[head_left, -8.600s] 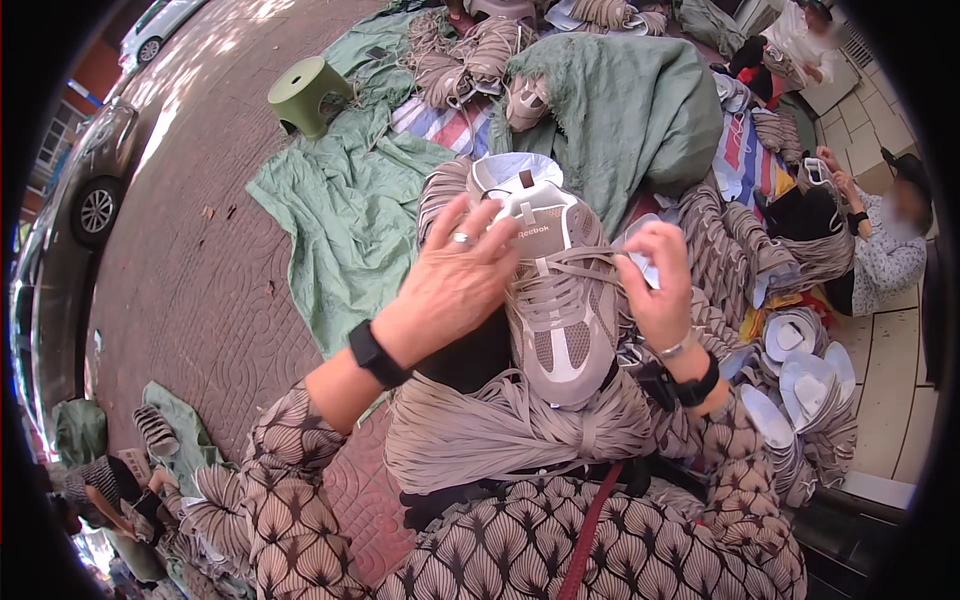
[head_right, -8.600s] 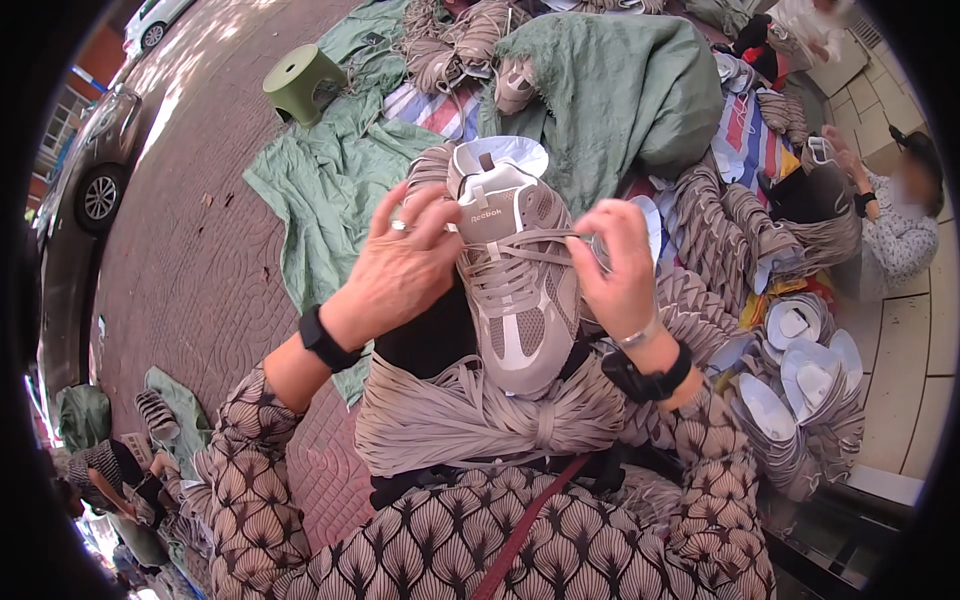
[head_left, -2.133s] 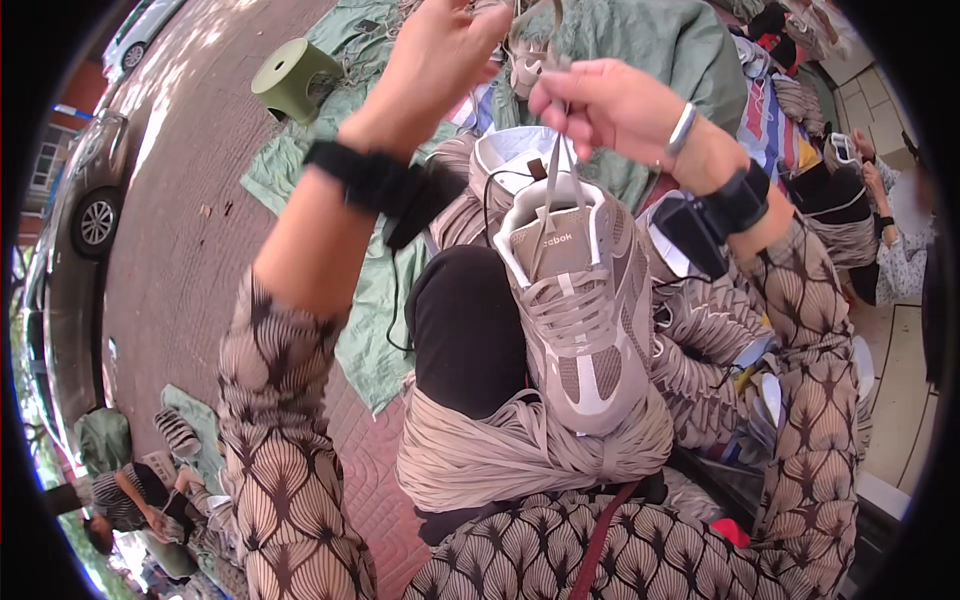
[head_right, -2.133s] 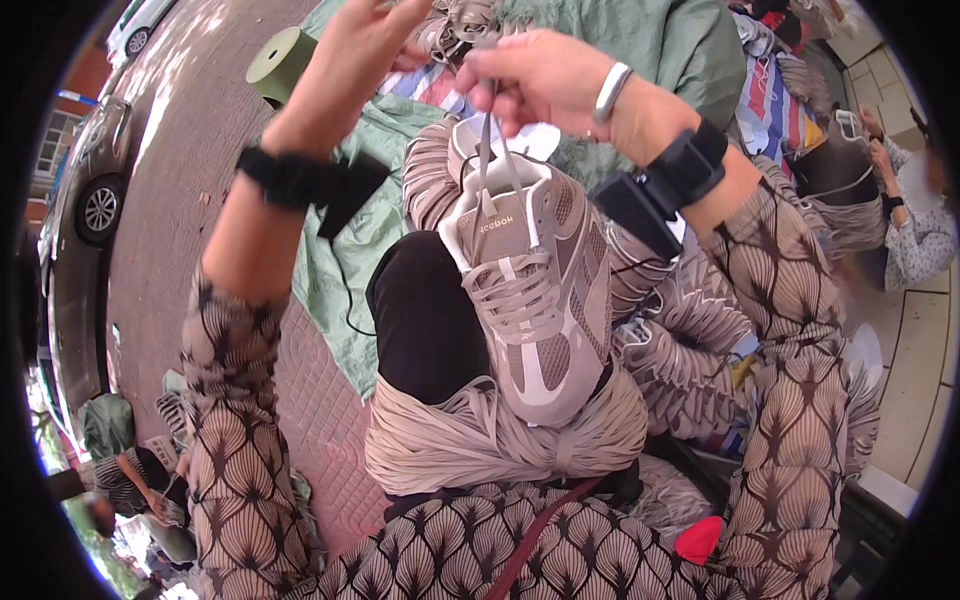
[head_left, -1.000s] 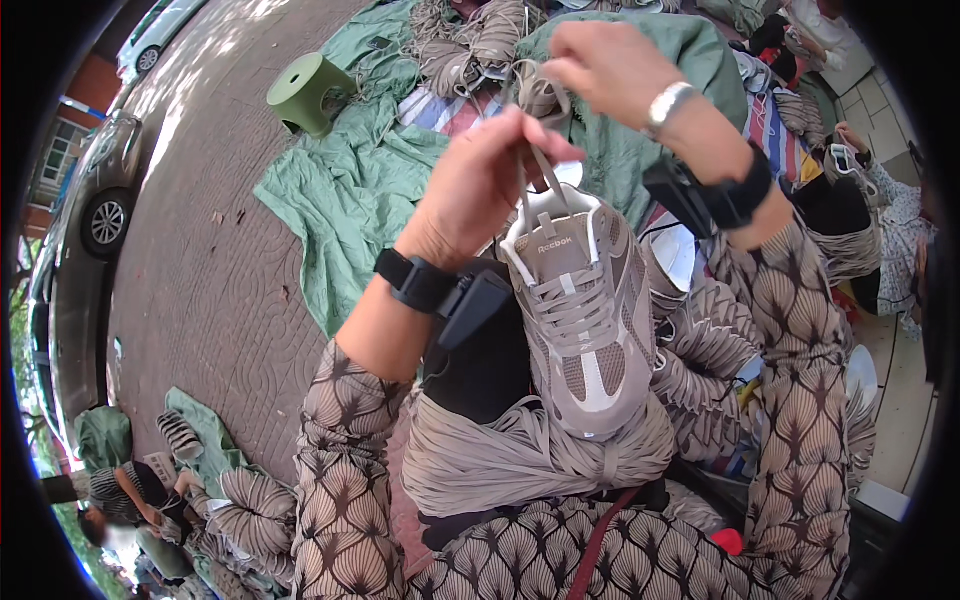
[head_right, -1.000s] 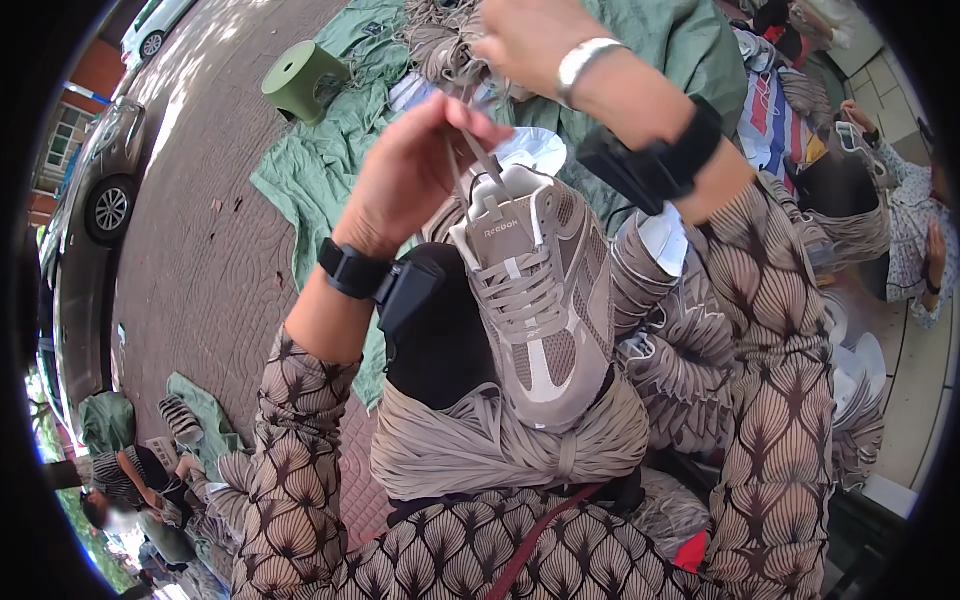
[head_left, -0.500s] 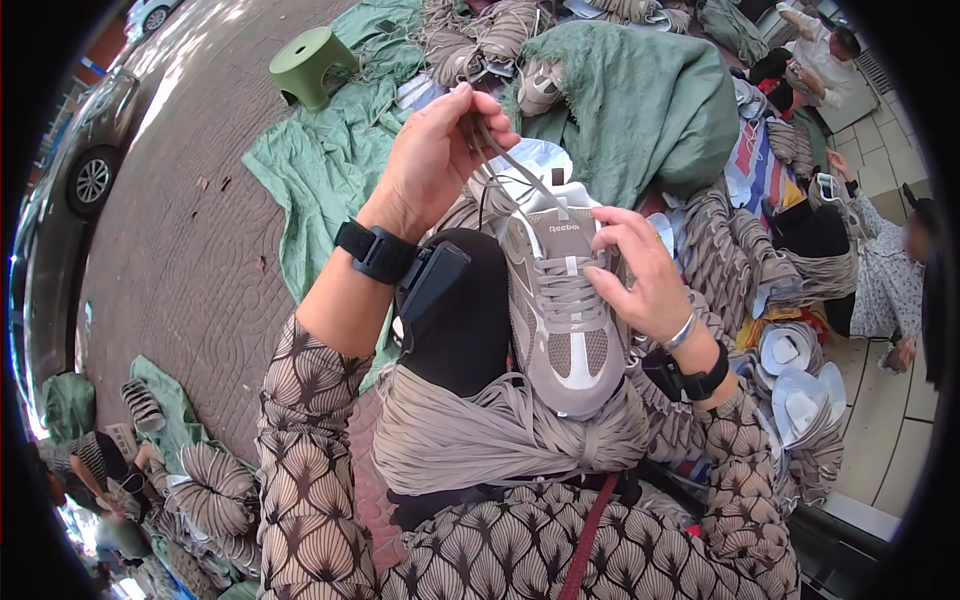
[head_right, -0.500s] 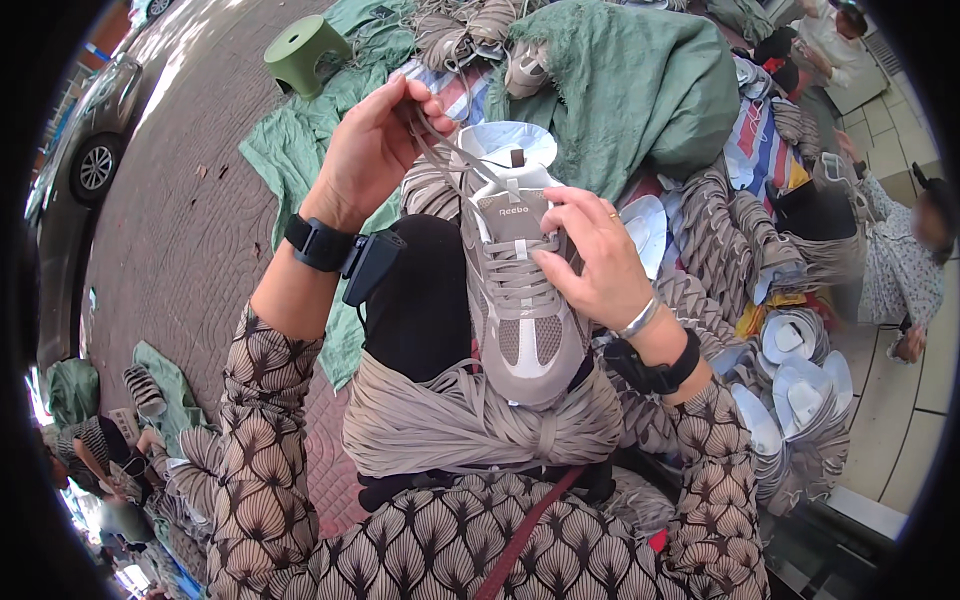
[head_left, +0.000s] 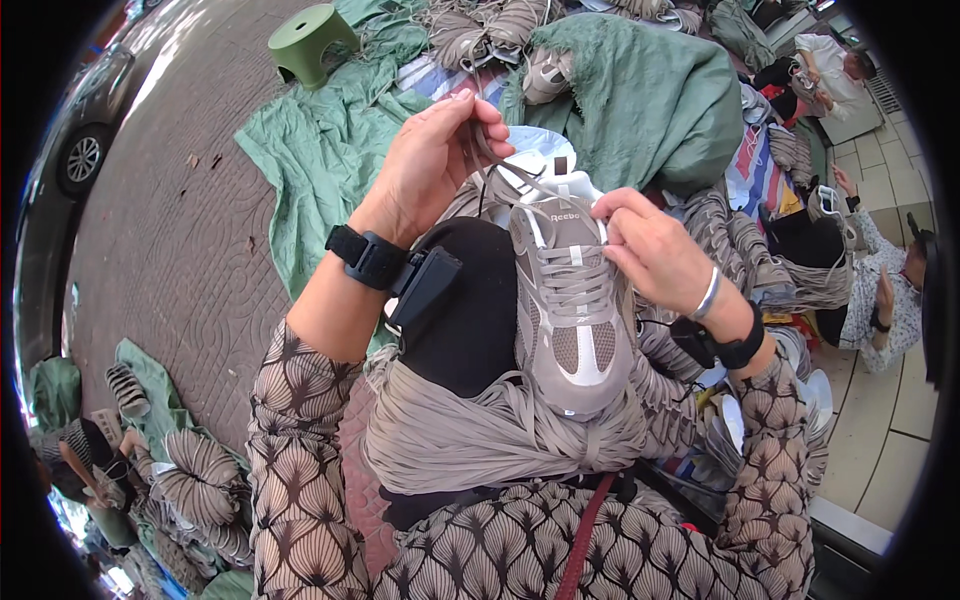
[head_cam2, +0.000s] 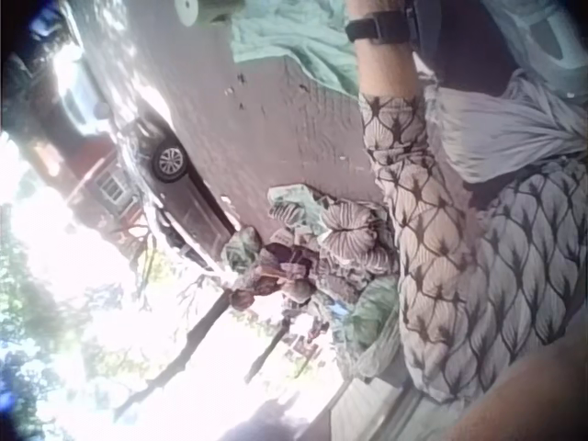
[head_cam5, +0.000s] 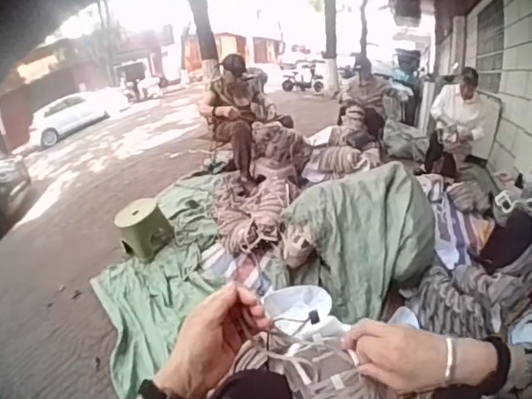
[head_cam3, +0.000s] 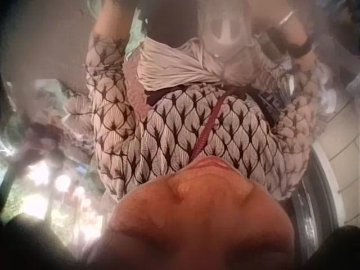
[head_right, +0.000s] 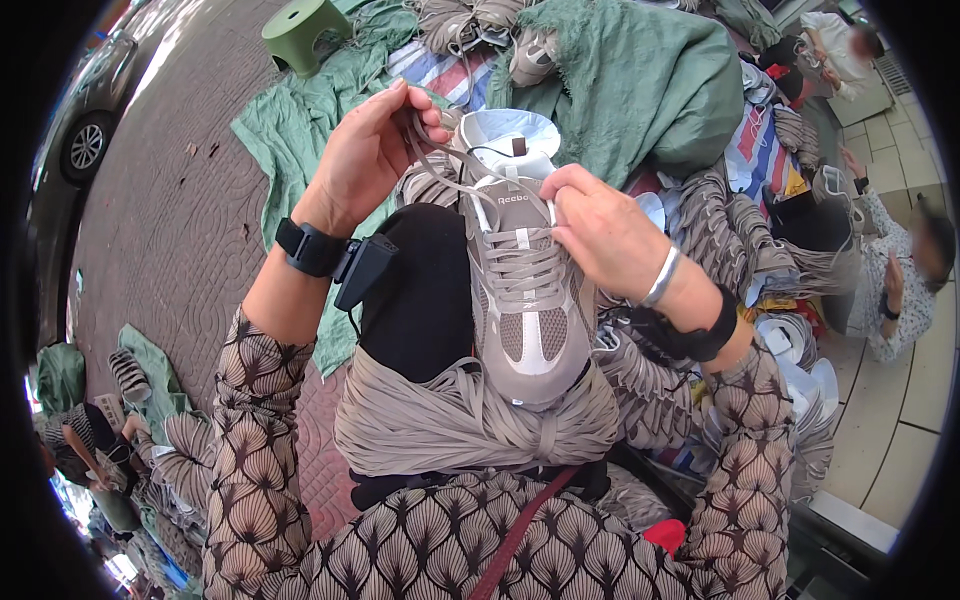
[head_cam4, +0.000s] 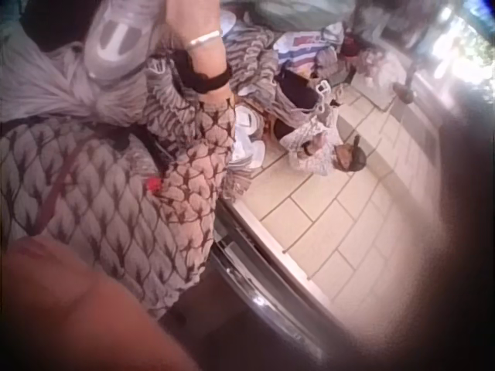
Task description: The person threads a long shoelace through the eyelets of a Reebok sneaker, pulling the lace tight and arranging it across the tongue. They continue threading the lace through the upper eyelets and finish by tying a knot.
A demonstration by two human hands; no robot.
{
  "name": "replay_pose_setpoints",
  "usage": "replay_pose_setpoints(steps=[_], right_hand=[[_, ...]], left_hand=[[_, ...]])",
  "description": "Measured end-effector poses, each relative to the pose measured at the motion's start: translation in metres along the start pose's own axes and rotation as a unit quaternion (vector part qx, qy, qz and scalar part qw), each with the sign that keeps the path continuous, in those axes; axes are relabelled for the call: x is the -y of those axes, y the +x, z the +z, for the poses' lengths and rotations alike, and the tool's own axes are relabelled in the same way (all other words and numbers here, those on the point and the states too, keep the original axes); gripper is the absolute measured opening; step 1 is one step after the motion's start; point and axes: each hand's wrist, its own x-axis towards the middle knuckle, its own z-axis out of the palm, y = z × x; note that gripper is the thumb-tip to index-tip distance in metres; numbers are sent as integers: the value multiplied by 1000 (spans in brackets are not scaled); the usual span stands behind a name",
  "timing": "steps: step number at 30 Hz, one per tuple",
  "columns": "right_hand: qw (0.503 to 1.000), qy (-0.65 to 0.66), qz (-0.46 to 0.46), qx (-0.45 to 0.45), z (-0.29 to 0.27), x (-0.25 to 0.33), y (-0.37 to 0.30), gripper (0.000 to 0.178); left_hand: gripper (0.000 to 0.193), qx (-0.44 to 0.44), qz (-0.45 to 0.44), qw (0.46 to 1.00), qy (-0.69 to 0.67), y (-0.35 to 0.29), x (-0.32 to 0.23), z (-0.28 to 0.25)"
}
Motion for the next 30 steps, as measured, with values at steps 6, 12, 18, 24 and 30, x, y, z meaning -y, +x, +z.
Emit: replay_pose_setpoints(steps=[6, 12, 18, 24, 30], right_hand=[[997, 61, -34, 19, -4, -16, 1, 17], [988, 153, 15, 12, -5, -20, -3, 15], [948, 293, 120, -31, 11, -37, -19, 38], [964, 248, 81, -46, 9, -35, -21, 32], [940, 299, 73, -146, -29, 32, 10, 17]], left_hand=[[32, 3, 1, 1000, 3, -1, -4, 4], [31, 51, 87, 994, -45, 18, -34, 12], [39, 34, 123, 982, 139, 16, -49, 56], [36, -112, 102, 981, 120, 11, -61, 50], [37, 53, 192, 967, 157, 14, -80, 108]])
